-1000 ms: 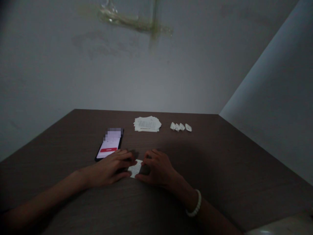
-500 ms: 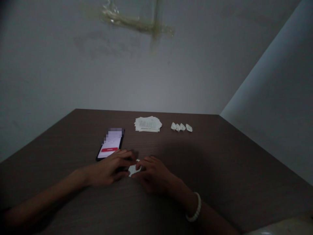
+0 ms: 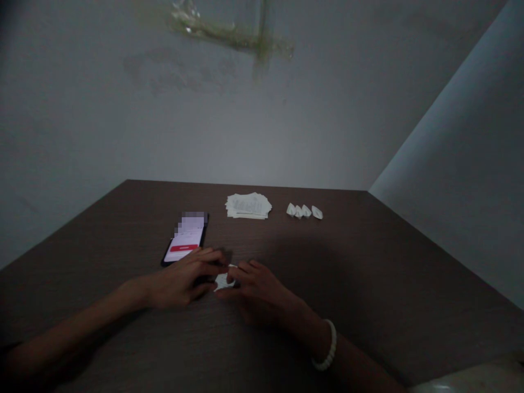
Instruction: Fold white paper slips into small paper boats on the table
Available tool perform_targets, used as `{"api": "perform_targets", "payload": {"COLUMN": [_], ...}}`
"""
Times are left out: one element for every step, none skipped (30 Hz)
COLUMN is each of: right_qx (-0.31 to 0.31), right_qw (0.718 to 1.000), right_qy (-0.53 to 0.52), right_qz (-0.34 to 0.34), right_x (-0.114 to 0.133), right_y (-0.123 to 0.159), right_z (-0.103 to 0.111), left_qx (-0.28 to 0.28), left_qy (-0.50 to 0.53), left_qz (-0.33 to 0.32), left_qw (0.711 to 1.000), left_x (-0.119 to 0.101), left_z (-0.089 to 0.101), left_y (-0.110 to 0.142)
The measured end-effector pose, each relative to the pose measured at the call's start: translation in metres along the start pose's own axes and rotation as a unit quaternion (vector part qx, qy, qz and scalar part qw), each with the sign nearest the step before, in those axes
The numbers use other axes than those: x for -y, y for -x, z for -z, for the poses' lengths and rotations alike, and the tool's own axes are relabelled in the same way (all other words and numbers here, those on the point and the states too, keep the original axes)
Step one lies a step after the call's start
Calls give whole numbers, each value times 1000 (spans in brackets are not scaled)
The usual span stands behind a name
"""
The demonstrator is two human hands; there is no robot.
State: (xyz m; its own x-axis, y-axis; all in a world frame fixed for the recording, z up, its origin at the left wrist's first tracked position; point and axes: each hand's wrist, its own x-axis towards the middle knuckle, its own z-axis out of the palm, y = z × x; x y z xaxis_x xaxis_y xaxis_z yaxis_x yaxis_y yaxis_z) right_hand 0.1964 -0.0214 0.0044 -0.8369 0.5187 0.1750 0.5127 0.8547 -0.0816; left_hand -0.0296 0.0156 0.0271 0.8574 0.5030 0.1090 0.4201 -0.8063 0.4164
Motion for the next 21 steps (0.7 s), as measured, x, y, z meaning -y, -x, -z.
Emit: {"api": "perform_targets", "payload": {"right_qx": [2, 3, 2, 1, -3, -9, -14, -18, -24, -27, -28, -30, -32, -35, -40, -45, -51, -57, -62, -65, -69], "right_qw": [1000, 1000, 1000, 1000, 1000, 1000, 1000, 1000, 999, 999, 999, 999, 999, 999, 998, 998, 998, 997, 996, 996, 995], "right_qy": [2, 2, 2, 0, -2, -6, -10, -16, -22, -27, -30, -32, -34, -36, -39, -43, -49, -55, -62, -68, -74], "right_qz": [0, -1, -2, -3, -3, -4, -4, -4, 0, -1, -1, -1, -2, -1, -1, -1, 0, 1, -1, -5, -8], "right_x": [1, 2, 2, 2, 2, 2, 1, 0, -1, -2, -3, -3, -3, -4, -4, -4, -4, -4, -4, -3, -3], "right_y": [-1, -1, -2, -1, -1, 0, 2, 3, 5, 6, 8, 9, 9, 10, 10, 11, 12, 12, 13, 13, 13], "right_z": [1, 1, 1, 1, 0, -2, -3, -5, -7, -9, -10, -10, -10, -10, -9, -9, -8, -8, -7, -7, -7], "left_qx": [-2, -6, -9, -12, -13, -14, -16, -17, -19, -20, -20, -19, -17, -16, -16, -17, -17, -18, -21, -23, -26], "left_qy": [2, 4, 7, 9, 11, 13, 14, 15, 16, 16, 16, 15, 13, 11, 8, 7, 7, 8, 8, 7, 3], "left_qz": [0, -1, -2, -3, -5, -5, -4, -4, -5, -6, -6, -6, -6, -5, -4, -4, -4, -6, -8, -9, -9], "left_qw": [1000, 1000, 1000, 1000, 1000, 1000, 1000, 1000, 1000, 1000, 1000, 1000, 1000, 1000, 1000, 1000, 1000, 1000, 1000, 1000, 1000], "left_x": [0, 0, 1, 1, 2, 3, 4, 5, 6, 6, 7, 7, 7, 8, 8, 8, 8, 7, 7, 6, 6], "left_z": [0, 0, 0, -1, -1, -2, -3, -3, -4, -5, -5, -5, -6, -5, -5, -5, -4, -4, -4, -4, -4], "left_y": [0, 0, 0, 1, 1, 1, 2, 2, 3, 3, 3, 3, 3, 3, 3, 3, 3, 3, 3, 3, 3]}}
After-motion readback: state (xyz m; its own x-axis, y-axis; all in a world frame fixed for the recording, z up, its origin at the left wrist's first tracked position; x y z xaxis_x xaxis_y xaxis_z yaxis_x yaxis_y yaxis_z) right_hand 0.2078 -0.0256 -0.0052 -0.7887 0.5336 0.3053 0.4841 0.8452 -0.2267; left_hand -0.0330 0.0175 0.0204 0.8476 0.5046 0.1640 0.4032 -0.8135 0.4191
